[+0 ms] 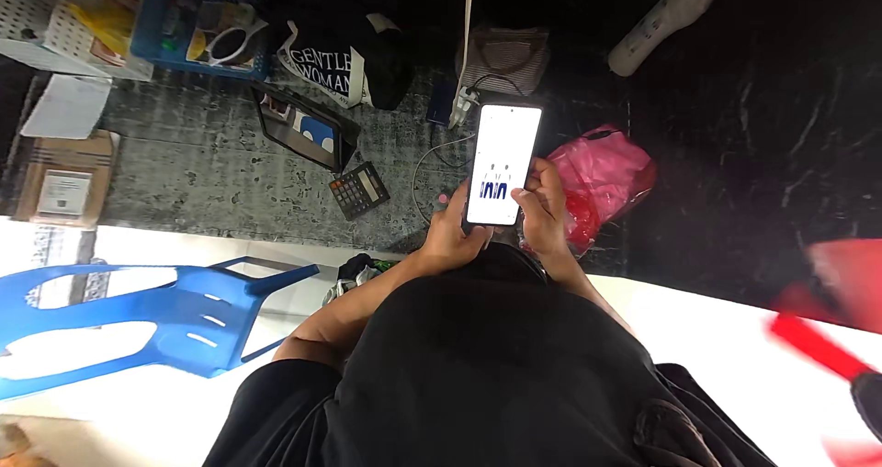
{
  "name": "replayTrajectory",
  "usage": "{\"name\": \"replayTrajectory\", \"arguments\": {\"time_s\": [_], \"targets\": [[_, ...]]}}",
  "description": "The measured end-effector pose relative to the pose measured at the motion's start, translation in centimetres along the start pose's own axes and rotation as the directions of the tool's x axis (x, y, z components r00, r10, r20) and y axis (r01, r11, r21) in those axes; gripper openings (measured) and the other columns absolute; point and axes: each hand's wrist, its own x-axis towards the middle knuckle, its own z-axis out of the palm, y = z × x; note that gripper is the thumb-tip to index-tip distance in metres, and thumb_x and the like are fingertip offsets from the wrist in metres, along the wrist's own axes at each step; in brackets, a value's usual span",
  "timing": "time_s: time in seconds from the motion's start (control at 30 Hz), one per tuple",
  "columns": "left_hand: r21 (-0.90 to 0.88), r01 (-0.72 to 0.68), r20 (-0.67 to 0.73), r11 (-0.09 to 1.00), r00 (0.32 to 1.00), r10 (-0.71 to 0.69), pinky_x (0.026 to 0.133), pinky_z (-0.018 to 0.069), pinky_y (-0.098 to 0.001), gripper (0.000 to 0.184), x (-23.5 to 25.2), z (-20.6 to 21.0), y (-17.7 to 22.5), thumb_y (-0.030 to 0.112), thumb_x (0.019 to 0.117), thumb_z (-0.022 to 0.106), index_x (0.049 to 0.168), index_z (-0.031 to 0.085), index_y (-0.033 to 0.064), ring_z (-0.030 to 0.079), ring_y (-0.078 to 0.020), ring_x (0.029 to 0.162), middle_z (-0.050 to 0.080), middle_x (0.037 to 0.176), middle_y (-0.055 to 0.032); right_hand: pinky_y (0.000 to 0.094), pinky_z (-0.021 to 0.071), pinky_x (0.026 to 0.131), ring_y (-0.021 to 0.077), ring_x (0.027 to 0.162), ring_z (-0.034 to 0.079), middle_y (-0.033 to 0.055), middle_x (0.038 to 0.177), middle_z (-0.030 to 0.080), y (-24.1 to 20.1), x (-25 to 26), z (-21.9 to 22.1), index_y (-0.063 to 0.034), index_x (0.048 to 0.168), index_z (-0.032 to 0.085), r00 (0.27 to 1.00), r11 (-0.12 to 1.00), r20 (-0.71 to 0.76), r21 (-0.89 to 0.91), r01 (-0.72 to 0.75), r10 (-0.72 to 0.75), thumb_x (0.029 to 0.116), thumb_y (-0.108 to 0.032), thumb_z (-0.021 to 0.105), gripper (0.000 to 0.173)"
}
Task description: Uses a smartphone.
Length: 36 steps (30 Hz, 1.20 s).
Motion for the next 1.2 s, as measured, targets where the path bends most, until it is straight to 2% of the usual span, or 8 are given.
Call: {"name": "replayTrajectory", "arguments": {"time_s": [0.23,0.47,0.63,0.83,1.0,1.2], "targets": [[-0.033,0.002,0.013,0.999,1.000,-0.001,0.070,0.0635,-0.0331,0.075,0.12,-0.08,0.05,0.001,0.0825,0.064,0.150,0.034,-0.0098,0.074,-0.0126,0.078,0.075,0.092,-0.0100,0.0234,0.0601,0.075,0.0054,0.089,0.070,0.0011,0.111,0.069,0.02,-0.15,-0.16,-0.0118,0.143,0.039,1.000,1.000,0.015,-0.021,-0.008,0.008,0.0950,0.000,0.040,0.049],[-0.080,-0.013,0.021,0.997,1.000,0.015,0.063,0.0630,-0.0328,0.074,0.38,-0.06,0.17,-0.001,0.0836,0.064,0.150,0.033,-0.0096,0.072,-0.0125,0.068,0.074,0.083,-0.0073,0.0225,0.0598,0.070,0.0054,0.085,0.070,0.0006,0.106,0.069,0.08,-0.13,-0.37,-0.0130,0.142,0.040,1.000,1.000,0.027,-0.010,0.009,-0.009,0.0965,-0.002,0.040,0.047],[-0.053,-0.009,0.023,0.999,1.000,0.010,0.067,0.0632,-0.0328,0.075,0.51,-0.06,0.27,-0.001,0.0831,0.064,0.150,0.033,-0.0100,0.073,-0.0124,0.074,0.075,0.089,-0.0088,0.0229,0.0600,0.073,0.0055,0.088,0.070,0.0007,0.110,0.069,-0.31,-0.12,-0.42,-0.0131,0.142,0.039,1.000,1.000,0.026,-0.010,-0.002,0.003,0.0972,-0.002,0.040,0.046],[-0.065,-0.002,0.028,0.998,1.000,0.004,0.063,0.0627,-0.0321,0.073,0.62,0.04,0.24,0.000,0.0834,0.064,0.149,0.034,-0.0105,0.072,-0.0120,0.068,0.074,0.082,-0.0070,0.0237,0.0599,0.069,0.0080,0.086,0.070,0.0016,0.107,0.069,-0.14,-0.42,-0.86,-0.0156,0.142,0.040,0.999,1.000,0.044,-0.007,-0.016,0.016,0.0995,-0.004,0.040,0.044],[-0.058,0.009,0.031,0.998,0.999,-0.007,0.065,0.0629,-0.0322,0.074,0.77,0.09,0.27,0.000,0.0837,0.064,0.150,0.033,-0.0095,0.073,-0.0120,0.071,0.075,0.086,-0.0077,0.0234,0.0599,0.073,0.0069,0.090,0.070,0.0013,0.112,0.069,-0.24,-0.23,-0.81,-0.0145,0.143,0.038,0.999,1.000,0.040,0.002,-0.015,0.015,0.0987,-0.003,0.039,0.046],[-0.054,0.017,0.033,0.998,0.999,-0.015,0.063,0.0626,-0.0323,0.074,0.88,0.08,0.24,0.000,0.0833,0.063,0.150,0.033,-0.0095,0.072,-0.0122,0.068,0.074,0.083,-0.0068,0.0235,0.0598,0.071,0.0071,0.088,0.070,0.0011,0.109,0.069,-0.04,-0.07,-0.93,-0.0157,0.143,0.039,0.999,1.000,0.040,-0.004,-0.028,0.029,0.0990,-0.004,0.040,0.046]]}}
